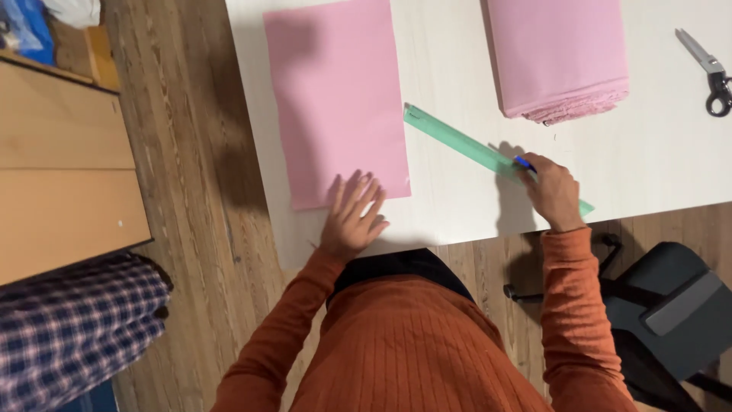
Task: Using a ruler and pen to mark lines on pink leather and then cutting it with scissors.
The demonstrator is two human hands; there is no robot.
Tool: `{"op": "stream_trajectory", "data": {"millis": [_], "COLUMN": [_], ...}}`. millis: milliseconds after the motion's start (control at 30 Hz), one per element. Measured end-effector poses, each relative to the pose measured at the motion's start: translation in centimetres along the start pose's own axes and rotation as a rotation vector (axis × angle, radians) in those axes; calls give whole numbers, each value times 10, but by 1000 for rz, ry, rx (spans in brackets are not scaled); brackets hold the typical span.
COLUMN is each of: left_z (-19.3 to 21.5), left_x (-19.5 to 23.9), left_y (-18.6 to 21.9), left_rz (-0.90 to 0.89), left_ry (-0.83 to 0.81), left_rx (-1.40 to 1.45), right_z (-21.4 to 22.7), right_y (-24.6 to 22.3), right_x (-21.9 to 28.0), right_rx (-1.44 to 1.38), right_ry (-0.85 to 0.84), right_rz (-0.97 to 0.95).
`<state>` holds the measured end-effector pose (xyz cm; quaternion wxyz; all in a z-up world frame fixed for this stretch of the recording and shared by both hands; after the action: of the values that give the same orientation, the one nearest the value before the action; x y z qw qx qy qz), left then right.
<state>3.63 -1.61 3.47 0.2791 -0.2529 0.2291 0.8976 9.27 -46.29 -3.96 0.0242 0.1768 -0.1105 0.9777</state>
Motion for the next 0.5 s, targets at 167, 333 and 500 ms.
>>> {"op": "stream_trajectory", "data": {"millis": [167,333,500], "left_z": [-22,-29,-25], "left_x": [12,25,18], "left_y": [29,34,41], "left_rz": [72,85,50], "left_ry": [32,72,51], "left_rx": [-130,-113,-101], "right_z": [17,17,19], "right_y": [-27,-54,-79], "right_x": [15,28,39], "right_rx": [-85,64,68], "right_ry": [149,208,364], "right_rz": [397,429,466]}}
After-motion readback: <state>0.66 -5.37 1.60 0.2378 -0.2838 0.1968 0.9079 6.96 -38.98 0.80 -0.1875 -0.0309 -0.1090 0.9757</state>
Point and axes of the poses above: each hand's wrist, its own x-axis away from the middle knuckle, its own z-axis out of the back of the hand, y = z × x, the point moved 4 cm from there along -x, towards the middle knuckle, and after that the axes turned 3 degrees about z, right-handed, at the moved point
